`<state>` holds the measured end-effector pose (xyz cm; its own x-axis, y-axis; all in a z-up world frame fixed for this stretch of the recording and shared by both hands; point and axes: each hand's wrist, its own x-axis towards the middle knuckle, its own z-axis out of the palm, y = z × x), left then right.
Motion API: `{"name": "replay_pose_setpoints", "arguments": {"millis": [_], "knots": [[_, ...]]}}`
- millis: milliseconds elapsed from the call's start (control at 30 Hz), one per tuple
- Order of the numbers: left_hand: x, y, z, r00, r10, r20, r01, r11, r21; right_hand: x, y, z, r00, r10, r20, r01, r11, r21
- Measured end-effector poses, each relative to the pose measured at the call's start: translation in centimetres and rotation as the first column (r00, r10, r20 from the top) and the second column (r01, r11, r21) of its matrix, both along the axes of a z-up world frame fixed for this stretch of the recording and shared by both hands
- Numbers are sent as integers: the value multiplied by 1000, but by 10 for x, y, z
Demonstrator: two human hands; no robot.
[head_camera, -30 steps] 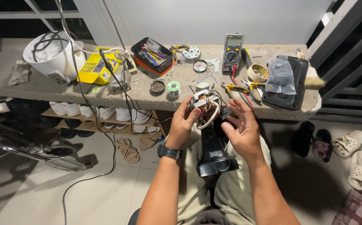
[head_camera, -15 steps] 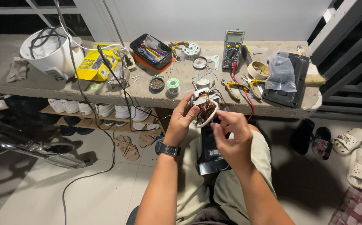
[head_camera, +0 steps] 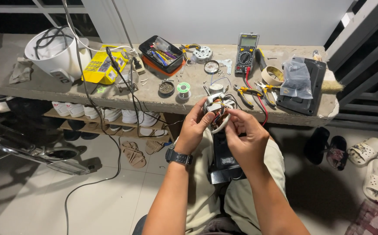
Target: Fitting a copper-wound stator into a motor housing on a repair bench.
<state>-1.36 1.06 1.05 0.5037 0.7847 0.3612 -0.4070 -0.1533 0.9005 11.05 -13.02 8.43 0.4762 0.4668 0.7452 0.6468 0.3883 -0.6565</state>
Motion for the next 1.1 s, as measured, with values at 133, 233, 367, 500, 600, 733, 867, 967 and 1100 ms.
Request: {"name": "replay_pose_setpoints", "arguments": {"millis": [133,233,367,500,600,733,867,967,1100], "knots": [[2,-1,1,1000,-1,3,1,1000,-6,-11,-5,1,997,57,54,-57,998,-10],[2,-5,4,1000,2,14,-2,1000,-23,-13,-3,-7,987,160,-15,-160,987,-3],[4,-6,7,1000,0,27,1,1000,-30,-10,2,-4,988,148,-44,-149,989,-15],[2,2,2,1000,4,11,-4,1000,-5,-8,13,-5,1000,-1,-15,0,999,-47],[1,6,1,1000,-13,6,13,1000,5,12,19,-16,981,-149,125,151,988,-13],[-5,-3,18,999,-38,-15,38,999,20,18,25,3,978,-113,174,116,993,-2],[-10,-2,23,989,-146,32,147,989,-12,21,33,9,980,-19,197,28,999,-39],[-11,7,6,989,-132,-72,137,988,67,26,44,4,981,-7,195,24,996,-85],[-4,12,2,994,-75,-78,74,997,-23,41,50,-2,985,71,155,-35,973,-227]]}}
